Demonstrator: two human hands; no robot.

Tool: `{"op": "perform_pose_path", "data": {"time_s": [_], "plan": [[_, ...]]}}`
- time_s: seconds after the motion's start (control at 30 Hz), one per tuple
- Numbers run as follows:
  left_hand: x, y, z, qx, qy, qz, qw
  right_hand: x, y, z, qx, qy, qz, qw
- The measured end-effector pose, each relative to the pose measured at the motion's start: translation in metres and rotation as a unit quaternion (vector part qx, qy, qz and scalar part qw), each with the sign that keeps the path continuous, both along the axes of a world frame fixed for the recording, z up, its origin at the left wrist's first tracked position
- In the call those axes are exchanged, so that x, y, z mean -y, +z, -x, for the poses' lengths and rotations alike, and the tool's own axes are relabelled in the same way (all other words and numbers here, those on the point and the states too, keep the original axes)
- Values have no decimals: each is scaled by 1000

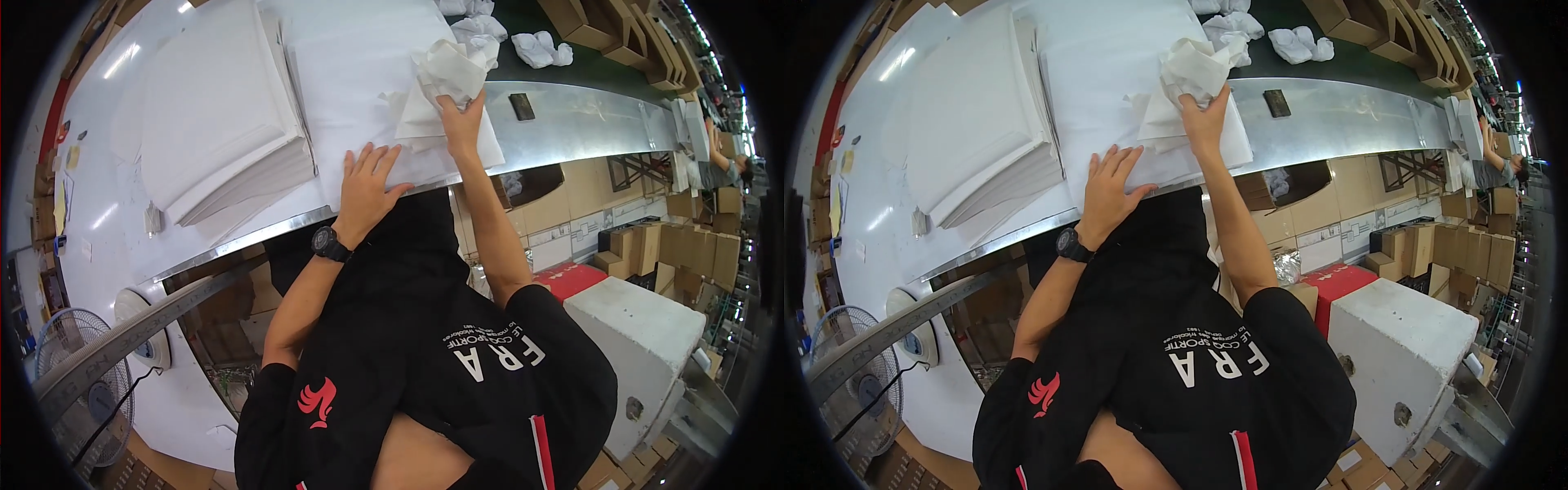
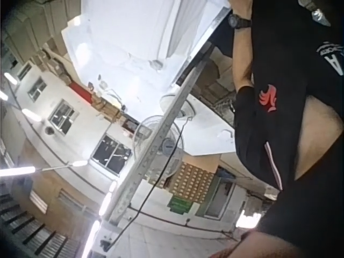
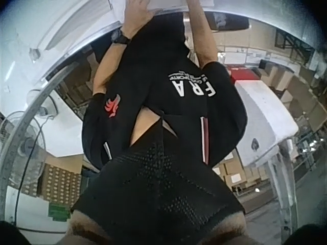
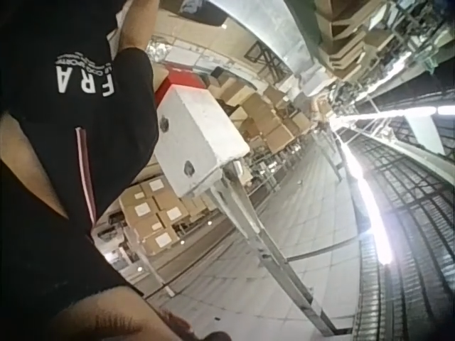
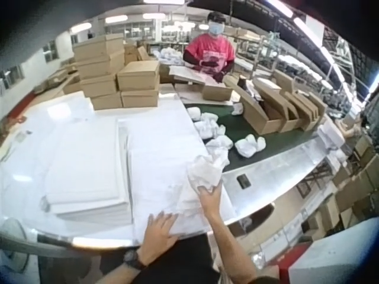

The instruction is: Rolling and bundling white materials, likely shoe tissue or protective components, at a factory workstation.

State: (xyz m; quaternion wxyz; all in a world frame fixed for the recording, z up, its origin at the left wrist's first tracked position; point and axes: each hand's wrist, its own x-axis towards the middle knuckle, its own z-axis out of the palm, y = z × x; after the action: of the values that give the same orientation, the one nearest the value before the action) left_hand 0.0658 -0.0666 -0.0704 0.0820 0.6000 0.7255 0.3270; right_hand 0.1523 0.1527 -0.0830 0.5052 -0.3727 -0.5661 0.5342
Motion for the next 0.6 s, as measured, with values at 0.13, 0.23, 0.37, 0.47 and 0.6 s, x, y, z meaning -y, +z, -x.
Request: {"op": "perform_pose_path", "data": {"time_s": [0.13, 0.23, 0.37, 0.47, 0.6], "plan": [[3, 8, -7, -84, 6, 37, 996, 1, -3, -15, 6, 14, 18, 1000], [4, 4, -10, -157, -16, 42, 987, 5, 1, -16, 21, 6, 15, 1000], [8, -4, -15, -174, 1, 34, 984, 21, 1, -17, 17, -24, -15, 999], [16, -6, -21, -121, 24, 6, 992, 29, -1, -24, 4, -33, -26, 999], [21, -11, -20, -102, 30, -31, 994, 54, 14, -22, 17, -44, -58, 997]]}}
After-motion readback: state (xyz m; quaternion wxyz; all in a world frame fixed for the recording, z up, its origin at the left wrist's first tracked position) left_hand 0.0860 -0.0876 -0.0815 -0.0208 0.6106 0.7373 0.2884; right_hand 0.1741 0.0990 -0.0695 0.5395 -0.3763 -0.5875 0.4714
